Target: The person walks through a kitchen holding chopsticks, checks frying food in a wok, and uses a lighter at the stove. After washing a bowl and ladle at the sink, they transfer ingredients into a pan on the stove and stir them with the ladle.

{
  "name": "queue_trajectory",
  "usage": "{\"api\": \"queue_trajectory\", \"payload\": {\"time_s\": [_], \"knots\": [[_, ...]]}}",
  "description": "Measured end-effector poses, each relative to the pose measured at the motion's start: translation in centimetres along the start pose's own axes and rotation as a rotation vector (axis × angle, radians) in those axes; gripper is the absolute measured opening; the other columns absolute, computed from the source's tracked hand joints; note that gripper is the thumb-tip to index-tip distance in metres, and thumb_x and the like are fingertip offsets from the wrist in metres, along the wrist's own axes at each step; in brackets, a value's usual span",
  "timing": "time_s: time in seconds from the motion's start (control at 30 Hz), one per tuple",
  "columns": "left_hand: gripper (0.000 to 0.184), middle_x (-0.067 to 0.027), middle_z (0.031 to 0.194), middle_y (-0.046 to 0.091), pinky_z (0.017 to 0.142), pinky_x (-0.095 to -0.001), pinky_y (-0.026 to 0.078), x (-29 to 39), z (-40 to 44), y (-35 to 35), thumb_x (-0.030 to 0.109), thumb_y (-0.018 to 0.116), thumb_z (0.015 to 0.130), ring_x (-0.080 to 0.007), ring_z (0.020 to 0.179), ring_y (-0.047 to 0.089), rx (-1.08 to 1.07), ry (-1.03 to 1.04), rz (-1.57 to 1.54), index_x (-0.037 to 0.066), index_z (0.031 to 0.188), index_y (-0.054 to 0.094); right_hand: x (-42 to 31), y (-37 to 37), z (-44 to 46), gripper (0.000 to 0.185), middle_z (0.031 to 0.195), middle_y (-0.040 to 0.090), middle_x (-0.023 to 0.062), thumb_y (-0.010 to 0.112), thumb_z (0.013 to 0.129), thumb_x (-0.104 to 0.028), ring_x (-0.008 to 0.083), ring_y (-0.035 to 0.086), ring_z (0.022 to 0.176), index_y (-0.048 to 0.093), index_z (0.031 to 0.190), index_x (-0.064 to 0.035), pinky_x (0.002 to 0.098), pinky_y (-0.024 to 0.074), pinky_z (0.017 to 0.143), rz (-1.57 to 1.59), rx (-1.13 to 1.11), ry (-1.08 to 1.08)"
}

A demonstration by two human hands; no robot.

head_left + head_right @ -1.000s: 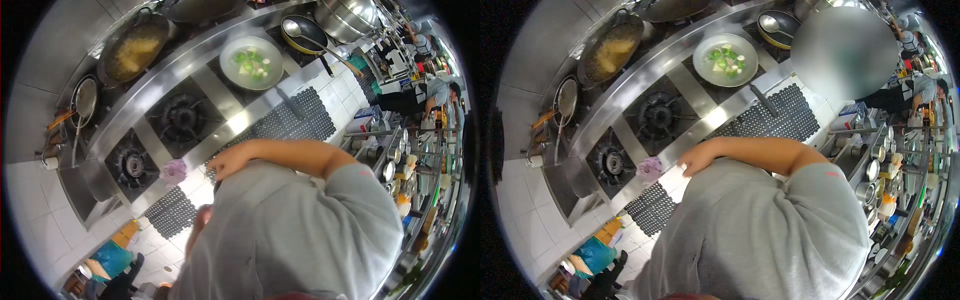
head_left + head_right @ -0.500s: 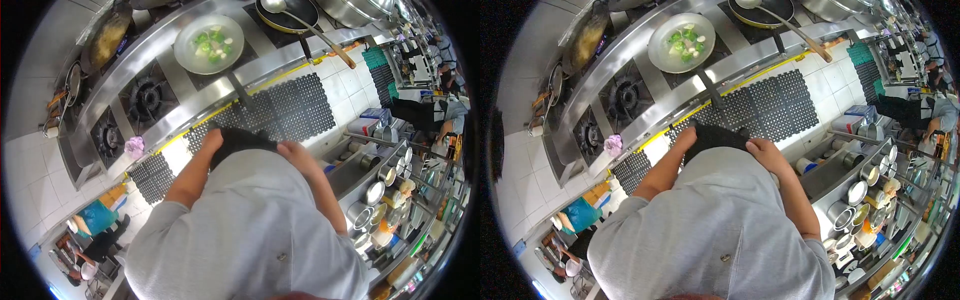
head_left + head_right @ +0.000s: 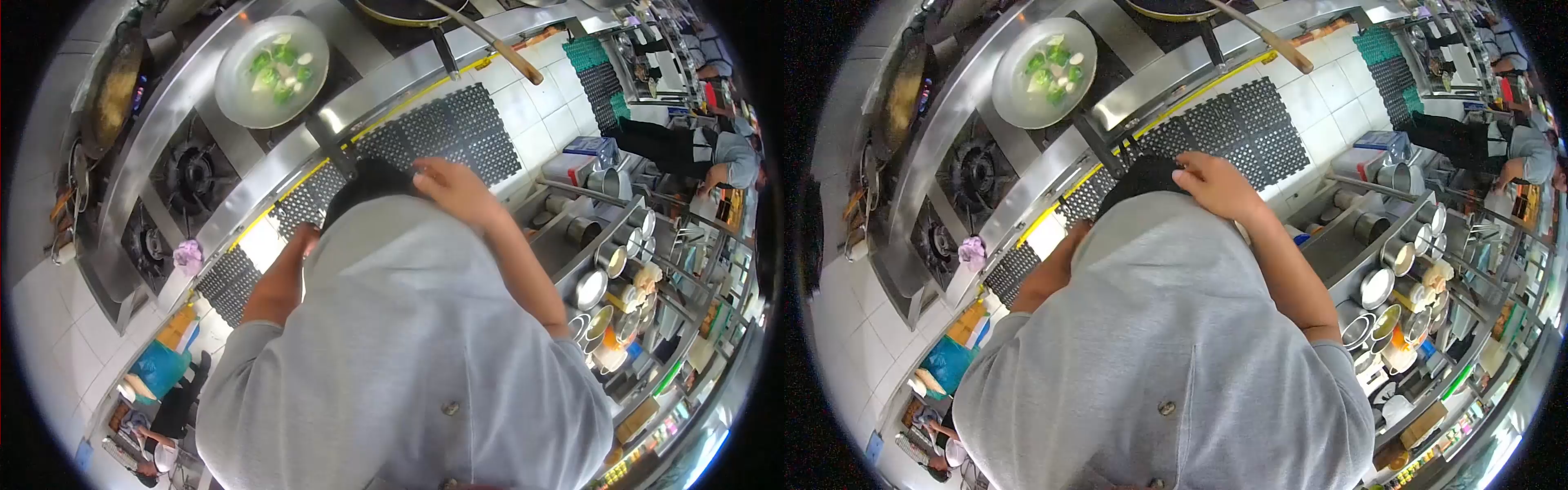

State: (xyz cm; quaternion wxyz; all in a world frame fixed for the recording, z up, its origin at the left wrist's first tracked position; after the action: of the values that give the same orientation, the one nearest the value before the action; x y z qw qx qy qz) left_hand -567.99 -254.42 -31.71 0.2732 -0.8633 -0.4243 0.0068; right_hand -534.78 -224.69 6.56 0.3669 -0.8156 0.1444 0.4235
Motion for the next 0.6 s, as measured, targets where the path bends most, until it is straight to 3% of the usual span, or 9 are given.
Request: {"api": "queue_trajectory", "payload": {"time_s": [0.1, 0.17, 0.27, 0.3, 0.33, 0.43, 0.47, 0.5, 0.6], "knots": [[0.029, -0.0259, 0.101, 0.076, 0.083, -0.0520, 0.059, 4.2, 2.5, 0.8, 0.020, 0.068, 0.092, -0.0437, 0.093, 0.074, 0.050, 0.411, 0.356, 0.001, 0.112, 0.076, 1.8, -0.2, 0.9, 0.051, 0.109, 0.077, 0.0230, 0.067, 0.102, -0.037, 0.0362, 0.075, 0.101, 0.067, 0.137, 0.0009, 0.0427, 0.0571, 0.092, -0.070, -0.014, 0.026], [0.031, -0.0261, 0.101, 0.076, 0.084, -0.0502, 0.060, 6.4, 1.6, 1.2, 0.021, 0.070, 0.091, -0.0434, 0.093, 0.074, 0.035, 0.553, 0.468, 0.000, 0.112, 0.076, 1.9, -0.6, 1.7, 0.053, 0.114, 0.077, 0.0246, 0.065, 0.103, -0.043, 0.0379, 0.075, 0.109, 0.069, 0.134, 0.0006, 0.0427, 0.0567, 0.096, -0.063, -0.030, 0.082], [0.033, -0.0265, 0.102, 0.076, 0.084, -0.0476, 0.060, 9.4, -0.3, -2.0, 0.023, 0.072, 0.089, -0.0430, 0.093, 0.074, -0.174, 0.475, 0.551, 0.000, 0.112, 0.078, 1.9, -1.1, 3.8, 0.052, 0.114, 0.077, 0.0244, 0.064, 0.105, -0.043, 0.0347, 0.075, 0.107, 0.070, 0.131, 0.0006, 0.0418, 0.0565, 0.095, -0.019, -0.033, -0.010], [0.034, -0.0267, 0.102, 0.076, 0.085, -0.0467, 0.060, 10.6, -2.9, -4.4, 0.024, 0.072, 0.088, -0.0429, 0.093, 0.075, -0.258, 0.396, 0.509, 0.000, 0.113, 0.078, 3.1, -1.1, 4.2, 0.050, 0.112, 0.077, 0.0238, 0.063, 0.105, -0.043, 0.0326, 0.075, 0.105, 0.071, 0.130, 0.0005, 0.0412, 0.0564, 0.094, 0.027, -0.094, 0.114], [0.035, -0.0257, 0.103, 0.077, 0.085, -0.0457, 0.060, 12.7, -7.5, -7.8, 0.027, 0.074, 0.088, -0.0415, 0.095, 0.075, -0.266, 0.371, 0.413, 0.000, 0.110, 0.079, 4.6, -1.3, 4.1, 0.049, 0.111, 0.077, 0.0231, 0.063, 0.105, -0.042, 0.0304, 0.075, 0.104, 0.071, 0.129, 0.0004, 0.0407, 0.0563, 0.094, 0.072, -0.163, 0.257], [0.035, -0.0168, 0.098, 0.078, 0.083, -0.0396, 0.058, 19.4, -24.1, -20.7, 0.032, 0.077, 0.092, -0.0289, 0.094, 0.075, -0.110, 0.369, -0.125, 0.001, 0.109, 0.079, 5.3, -5.4, 4.5, 0.048, 0.107, 0.078, 0.0203, 0.063, 0.106, -0.041, 0.0271, 0.075, 0.098, 0.071, 0.129, 0.0002, 0.0403, 0.0563, 0.091, 0.040, -0.197, 0.073], [0.032, -0.0145, 0.105, 0.078, 0.087, -0.0396, 0.058, 23.3, -31.8, -25.7, 0.028, 0.079, 0.092, -0.0259, 0.098, 0.074, -0.079, 0.395, -0.297, 0.001, 0.109, 0.079, 6.4, -7.3, 4.4, 0.045, 0.108, 0.078, 0.0207, 0.063, 0.105, -0.038, 0.0310, 0.075, 0.097, 0.072, 0.128, 0.0000, 0.0408, 0.0565, 0.090, -0.112, -0.279, 0.089], [0.025, -0.0151, 0.113, 0.077, 0.095, -0.0414, 0.056, 27.0, -41.0, -31.2, 0.019, 0.076, 0.095, -0.0274, 0.105, 0.073, 0.207, 0.796, -0.148, 0.000, 0.111, 0.077, 8.0, -9.2, 3.6, 0.045, 0.108, 0.078, 0.0207, 0.063, 0.105, -0.038, 0.0310, 0.075, 0.097, 0.072, 0.128, 0.0000, 0.0408, 0.0565, 0.090, -0.125, -0.309, 0.089], [0.025, -0.0149, 0.113, 0.076, 0.094, -0.0412, 0.056, 33.0, -59.0, -35.1, 0.020, 0.075, 0.095, -0.0273, 0.104, 0.073, 0.641, 1.315, 0.095, 0.000, 0.111, 0.077, 16.2, -13.8, 4.7, 0.042, 0.115, 0.076, 0.0231, 0.064, 0.103, -0.035, 0.0368, 0.073, 0.105, 0.073, 0.125, -0.0007, 0.0414, 0.0553, 0.094, -0.613, -0.503, 0.091]]}}
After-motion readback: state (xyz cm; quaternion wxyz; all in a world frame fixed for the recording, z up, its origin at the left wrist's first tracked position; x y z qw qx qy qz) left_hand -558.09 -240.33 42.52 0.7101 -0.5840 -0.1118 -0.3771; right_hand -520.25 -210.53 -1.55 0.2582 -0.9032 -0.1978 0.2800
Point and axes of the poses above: each hand's wrist, its own z-axis towards the middle knuckle, its own y-axis out of the palm, x = y × z, the point moved 8 cm from there along z, towards the middle knuckle
